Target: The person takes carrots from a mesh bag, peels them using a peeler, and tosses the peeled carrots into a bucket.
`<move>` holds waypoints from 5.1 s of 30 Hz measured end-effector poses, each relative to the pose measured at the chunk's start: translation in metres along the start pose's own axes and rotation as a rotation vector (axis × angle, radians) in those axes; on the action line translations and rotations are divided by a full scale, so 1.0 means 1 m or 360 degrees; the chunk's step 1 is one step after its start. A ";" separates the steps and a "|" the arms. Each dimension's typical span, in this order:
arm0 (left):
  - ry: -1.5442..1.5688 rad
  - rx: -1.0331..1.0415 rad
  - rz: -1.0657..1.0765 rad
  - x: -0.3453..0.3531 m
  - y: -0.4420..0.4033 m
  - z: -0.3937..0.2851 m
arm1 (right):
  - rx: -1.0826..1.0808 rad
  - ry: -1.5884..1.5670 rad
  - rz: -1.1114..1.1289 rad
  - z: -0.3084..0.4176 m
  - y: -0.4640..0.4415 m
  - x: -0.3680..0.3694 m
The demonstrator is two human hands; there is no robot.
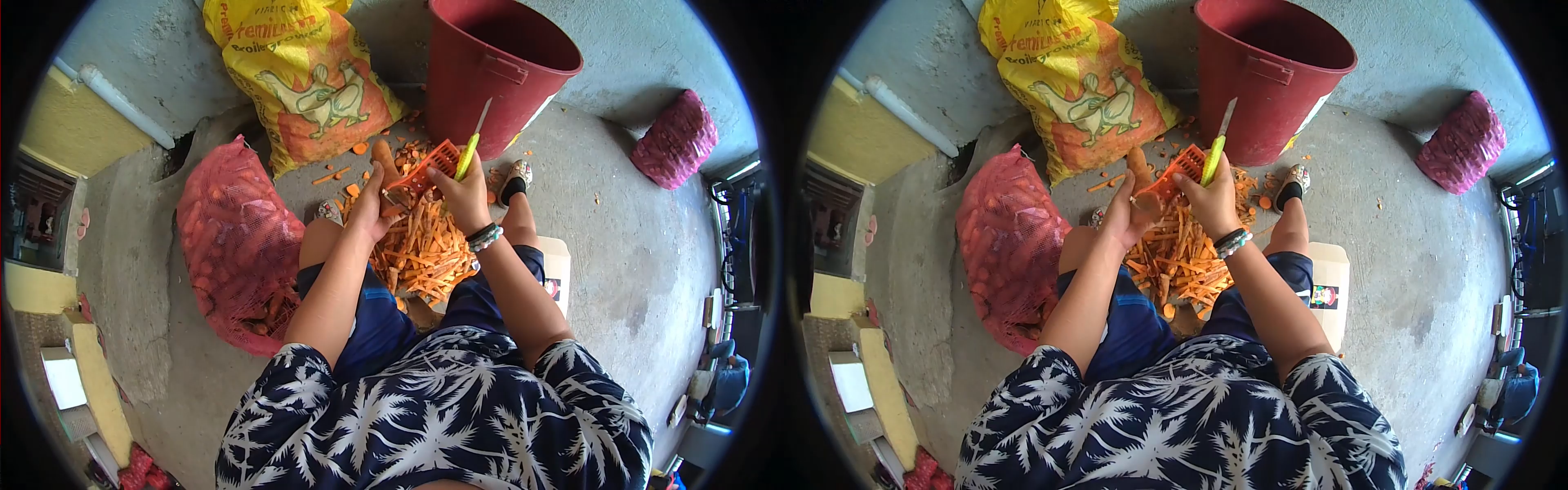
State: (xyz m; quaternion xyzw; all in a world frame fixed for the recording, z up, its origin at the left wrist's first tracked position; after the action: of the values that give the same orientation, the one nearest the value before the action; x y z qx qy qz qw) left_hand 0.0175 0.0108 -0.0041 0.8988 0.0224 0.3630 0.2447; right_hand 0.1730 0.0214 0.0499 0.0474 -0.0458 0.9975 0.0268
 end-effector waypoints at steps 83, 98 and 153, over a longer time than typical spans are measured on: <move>0.0155 -0.0079 0.0093 -0.015 -0.030 0.004 | -0.0027 -0.0141 -0.0069 0.012 -0.032 0.007; 0.0133 -0.0070 0.0250 -0.017 -0.005 -0.010 | -0.0118 -0.0200 -0.0404 -0.011 -0.103 -0.036; -0.0297 -0.0228 -0.0079 0.016 0.012 -0.008 | -0.0249 0.0347 0.0037 -0.009 -0.049 -0.010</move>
State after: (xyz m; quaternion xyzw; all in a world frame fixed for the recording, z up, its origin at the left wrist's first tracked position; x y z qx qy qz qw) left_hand 0.0224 0.0074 0.0169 0.9081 -0.0042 0.2721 0.3183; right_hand 0.1851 0.0705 0.0447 -0.0642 -0.1209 0.9903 0.0237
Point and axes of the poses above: each hand's wrist, its own y-axis away from the middle knuckle, its own x-axis out of the palm, z = x × y, the point moved 2 cm from there along -y, towards the middle knuckle, and after that the axes turned 2 degrees about -z, right-handed, at the moved point
